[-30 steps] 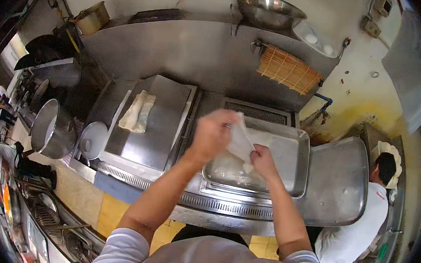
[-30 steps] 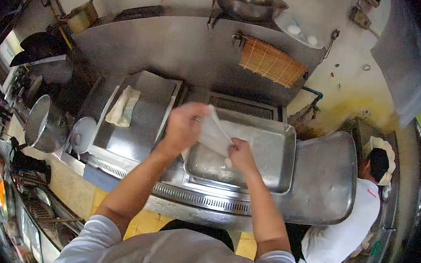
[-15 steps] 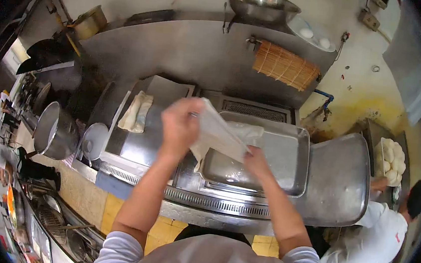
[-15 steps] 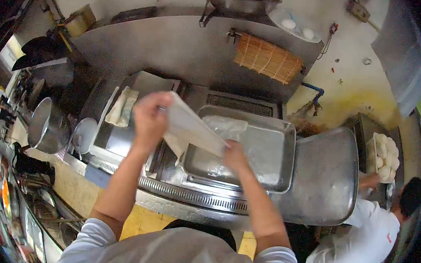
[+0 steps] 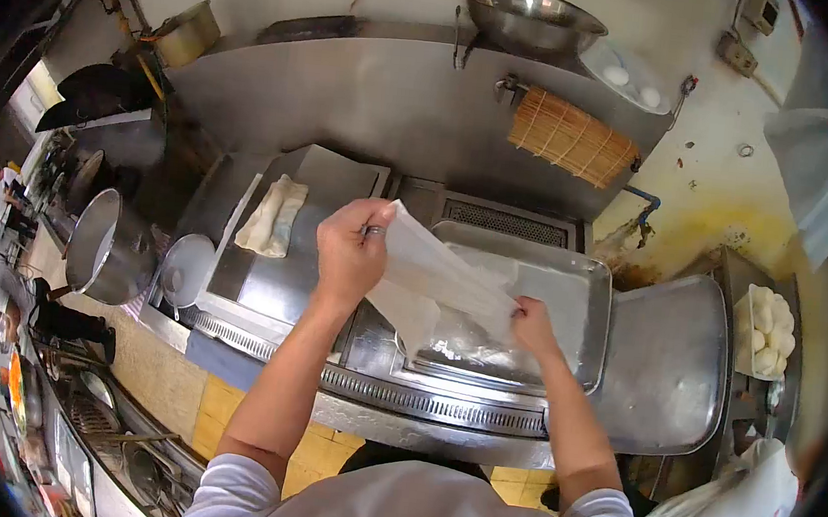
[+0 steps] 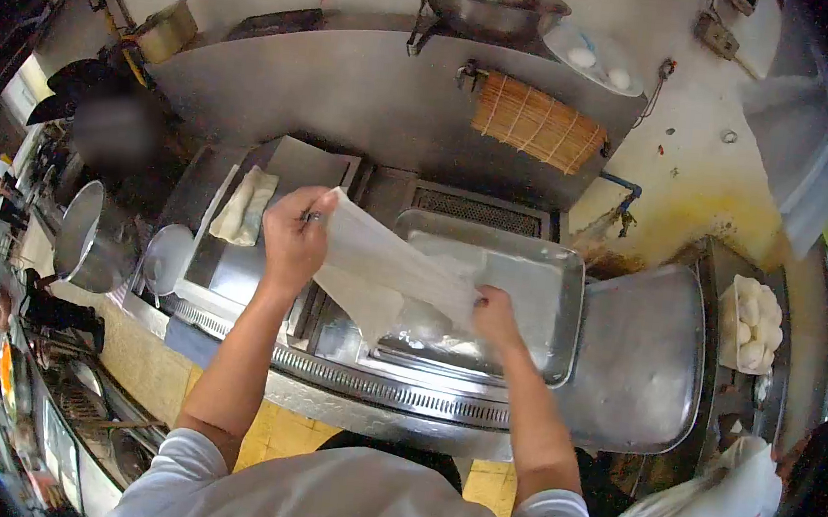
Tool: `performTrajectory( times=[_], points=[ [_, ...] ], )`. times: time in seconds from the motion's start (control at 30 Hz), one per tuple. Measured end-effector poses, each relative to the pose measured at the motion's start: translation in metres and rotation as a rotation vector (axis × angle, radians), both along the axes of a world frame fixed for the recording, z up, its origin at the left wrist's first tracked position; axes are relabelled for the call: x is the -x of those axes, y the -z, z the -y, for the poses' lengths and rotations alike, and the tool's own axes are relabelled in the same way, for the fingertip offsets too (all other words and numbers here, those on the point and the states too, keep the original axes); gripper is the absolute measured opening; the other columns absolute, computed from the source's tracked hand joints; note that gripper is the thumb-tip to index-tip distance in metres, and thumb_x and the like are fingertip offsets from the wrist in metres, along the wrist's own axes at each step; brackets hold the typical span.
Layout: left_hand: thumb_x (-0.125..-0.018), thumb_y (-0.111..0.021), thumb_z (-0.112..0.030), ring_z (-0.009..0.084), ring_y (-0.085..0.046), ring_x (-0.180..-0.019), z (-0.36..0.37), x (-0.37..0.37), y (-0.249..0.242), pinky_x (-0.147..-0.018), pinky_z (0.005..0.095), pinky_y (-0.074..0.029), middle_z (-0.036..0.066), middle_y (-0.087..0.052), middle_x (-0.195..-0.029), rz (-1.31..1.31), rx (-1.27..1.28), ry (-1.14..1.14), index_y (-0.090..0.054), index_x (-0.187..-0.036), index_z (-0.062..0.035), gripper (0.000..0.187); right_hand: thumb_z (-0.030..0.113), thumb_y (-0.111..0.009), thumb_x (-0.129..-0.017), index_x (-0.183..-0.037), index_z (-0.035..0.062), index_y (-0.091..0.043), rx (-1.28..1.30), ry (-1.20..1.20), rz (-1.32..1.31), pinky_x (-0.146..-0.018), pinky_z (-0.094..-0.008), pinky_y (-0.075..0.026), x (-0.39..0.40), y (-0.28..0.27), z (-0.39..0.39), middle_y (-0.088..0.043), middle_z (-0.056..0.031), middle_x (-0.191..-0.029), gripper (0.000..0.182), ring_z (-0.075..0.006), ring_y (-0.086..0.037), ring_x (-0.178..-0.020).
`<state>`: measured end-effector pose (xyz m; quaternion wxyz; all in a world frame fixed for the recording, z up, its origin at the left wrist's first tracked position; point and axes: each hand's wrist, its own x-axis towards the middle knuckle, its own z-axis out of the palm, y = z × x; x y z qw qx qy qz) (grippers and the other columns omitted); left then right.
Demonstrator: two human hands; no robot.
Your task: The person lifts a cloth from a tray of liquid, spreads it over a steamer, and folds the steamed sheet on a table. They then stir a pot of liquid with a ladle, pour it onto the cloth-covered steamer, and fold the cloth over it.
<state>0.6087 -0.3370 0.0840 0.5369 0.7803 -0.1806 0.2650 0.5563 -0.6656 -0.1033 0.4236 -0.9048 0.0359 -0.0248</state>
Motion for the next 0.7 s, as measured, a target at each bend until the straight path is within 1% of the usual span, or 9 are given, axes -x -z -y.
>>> performTrajectory(
  times=[0.1, 0.17, 0.27, 0.33, 0.37, 0.43, 0.53, 0.6, 0.7],
  points=[
    [-0.072, -0.058, 0.016, 0.0260, -0.074, -0.090, 0.021, 0.024, 0.018, -0.078, 0.0353, -0.059, 0.014, -0.075, -0.099, -0.098, -0.141, 0.015, -0.075, -0.100, -0.0055, 0.039, -0.001, -0.057, -0.081, -0.107, -0.0024, -0.073, 0.118, -0.052, 0.007, -0.078, -0.0311, -0.053, -0.001, -0.016, 0.003, -0.074, -0.0172, -0.093, 0.030, -0.0217, -0.068, -0.085],
    [-0.073, -0.057, 0.017, 0.0231, -0.073, -0.091, 0.057, 0.039, 0.024, -0.078, 0.0352, -0.058, 0.012, -0.076, -0.099, -0.122, -0.197, 0.120, -0.075, -0.100, -0.0048, 0.039, -0.002, -0.058, -0.080, -0.107, -0.0022, -0.073, -0.311, -0.117, 0.230, -0.085, -0.0303, -0.053, -0.004, -0.086, -0.059, -0.074, -0.0183, -0.097, 0.031, -0.0230, -0.070, -0.094],
    [-0.073, -0.059, 0.014, 0.0237, -0.073, -0.090, 0.072, 0.047, 0.015, -0.076, 0.0365, -0.058, 0.012, -0.076, -0.098, -0.058, -0.170, 0.164, -0.075, -0.098, -0.0046, 0.035, -0.002, -0.059, -0.080, -0.108, -0.0026, -0.073, -0.475, -0.269, 0.160, -0.091, -0.0398, -0.054, -0.002, -0.109, -0.098, -0.075, -0.0209, -0.102, 0.031, -0.0342, -0.072, -0.101],
    [-0.072, -0.061, 0.011, 0.0289, -0.074, -0.086, 0.040, 0.026, -0.001, -0.074, 0.0385, -0.059, 0.016, -0.075, -0.098, 0.084, -0.043, 0.092, -0.076, -0.097, -0.0067, 0.033, -0.003, -0.057, -0.080, -0.104, -0.0022, -0.073, -0.273, -0.137, 0.028, -0.089, -0.0362, -0.054, 0.005, -0.077, -0.072, -0.074, -0.0184, -0.097, 0.028, -0.0291, -0.072, -0.100],
    [-0.074, -0.061, 0.009, 0.0305, -0.074, -0.086, 0.019, 0.027, -0.028, -0.075, 0.0397, -0.059, 0.017, -0.075, -0.096, 0.063, 0.054, 0.007, -0.076, -0.097, -0.0064, 0.031, -0.003, -0.057, -0.080, -0.102, -0.0020, -0.073, -0.166, -0.082, -0.035, -0.087, -0.0344, -0.054, 0.005, -0.058, -0.051, -0.074, -0.0171, -0.095, 0.027, -0.0265, -0.072, -0.100],
    [-0.074, -0.058, 0.011, 0.0320, -0.074, -0.088, -0.006, 0.023, -0.035, -0.078, 0.0390, -0.059, 0.016, -0.075, -0.098, -0.084, -0.001, -0.160, -0.076, -0.096, -0.0060, 0.033, -0.003, -0.057, -0.080, -0.100, -0.0034, -0.073, 0.156, -0.038, -0.137, -0.088, -0.0349, -0.054, 0.005, -0.029, 0.000, -0.074, -0.0162, -0.093, 0.025, -0.0258, -0.071, -0.100],
    [-0.072, -0.060, 0.009, 0.0331, -0.074, -0.090, 0.019, 0.027, 0.025, -0.080, 0.0386, -0.059, 0.015, -0.075, -0.099, -0.117, -0.041, -0.039, -0.076, -0.096, -0.0055, 0.032, -0.003, -0.057, -0.079, -0.100, -0.0045, -0.072, 0.075, -0.113, -0.012, -0.086, -0.0359, -0.055, -0.001, -0.033, 0.005, -0.074, -0.0188, -0.096, 0.026, -0.0292, -0.072, -0.097],
    [-0.070, -0.063, 0.006, 0.0344, -0.073, -0.092, 0.055, 0.043, 0.035, -0.081, 0.0393, -0.059, 0.015, -0.075, -0.101, -0.121, -0.153, 0.107, -0.076, -0.098, -0.0074, 0.033, -0.003, -0.059, -0.078, -0.107, -0.0051, -0.072, -0.219, -0.154, 0.332, -0.083, -0.0424, -0.056, -0.004, -0.083, -0.051, -0.074, -0.0240, -0.102, 0.032, -0.0375, -0.072, -0.096],
    [-0.071, -0.064, 0.007, 0.0311, -0.073, -0.088, 0.078, 0.050, 0.008, -0.079, 0.0340, -0.059, 0.014, -0.075, -0.100, 0.019, -0.257, 0.170, -0.075, -0.098, -0.0074, 0.033, -0.003, -0.059, -0.078, -0.108, -0.0035, -0.073, -0.498, -0.139, 0.129, -0.083, -0.0417, -0.056, 0.001, -0.091, -0.096, -0.074, -0.0245, -0.103, 0.033, -0.0387, -0.072, -0.094]
  ],
)
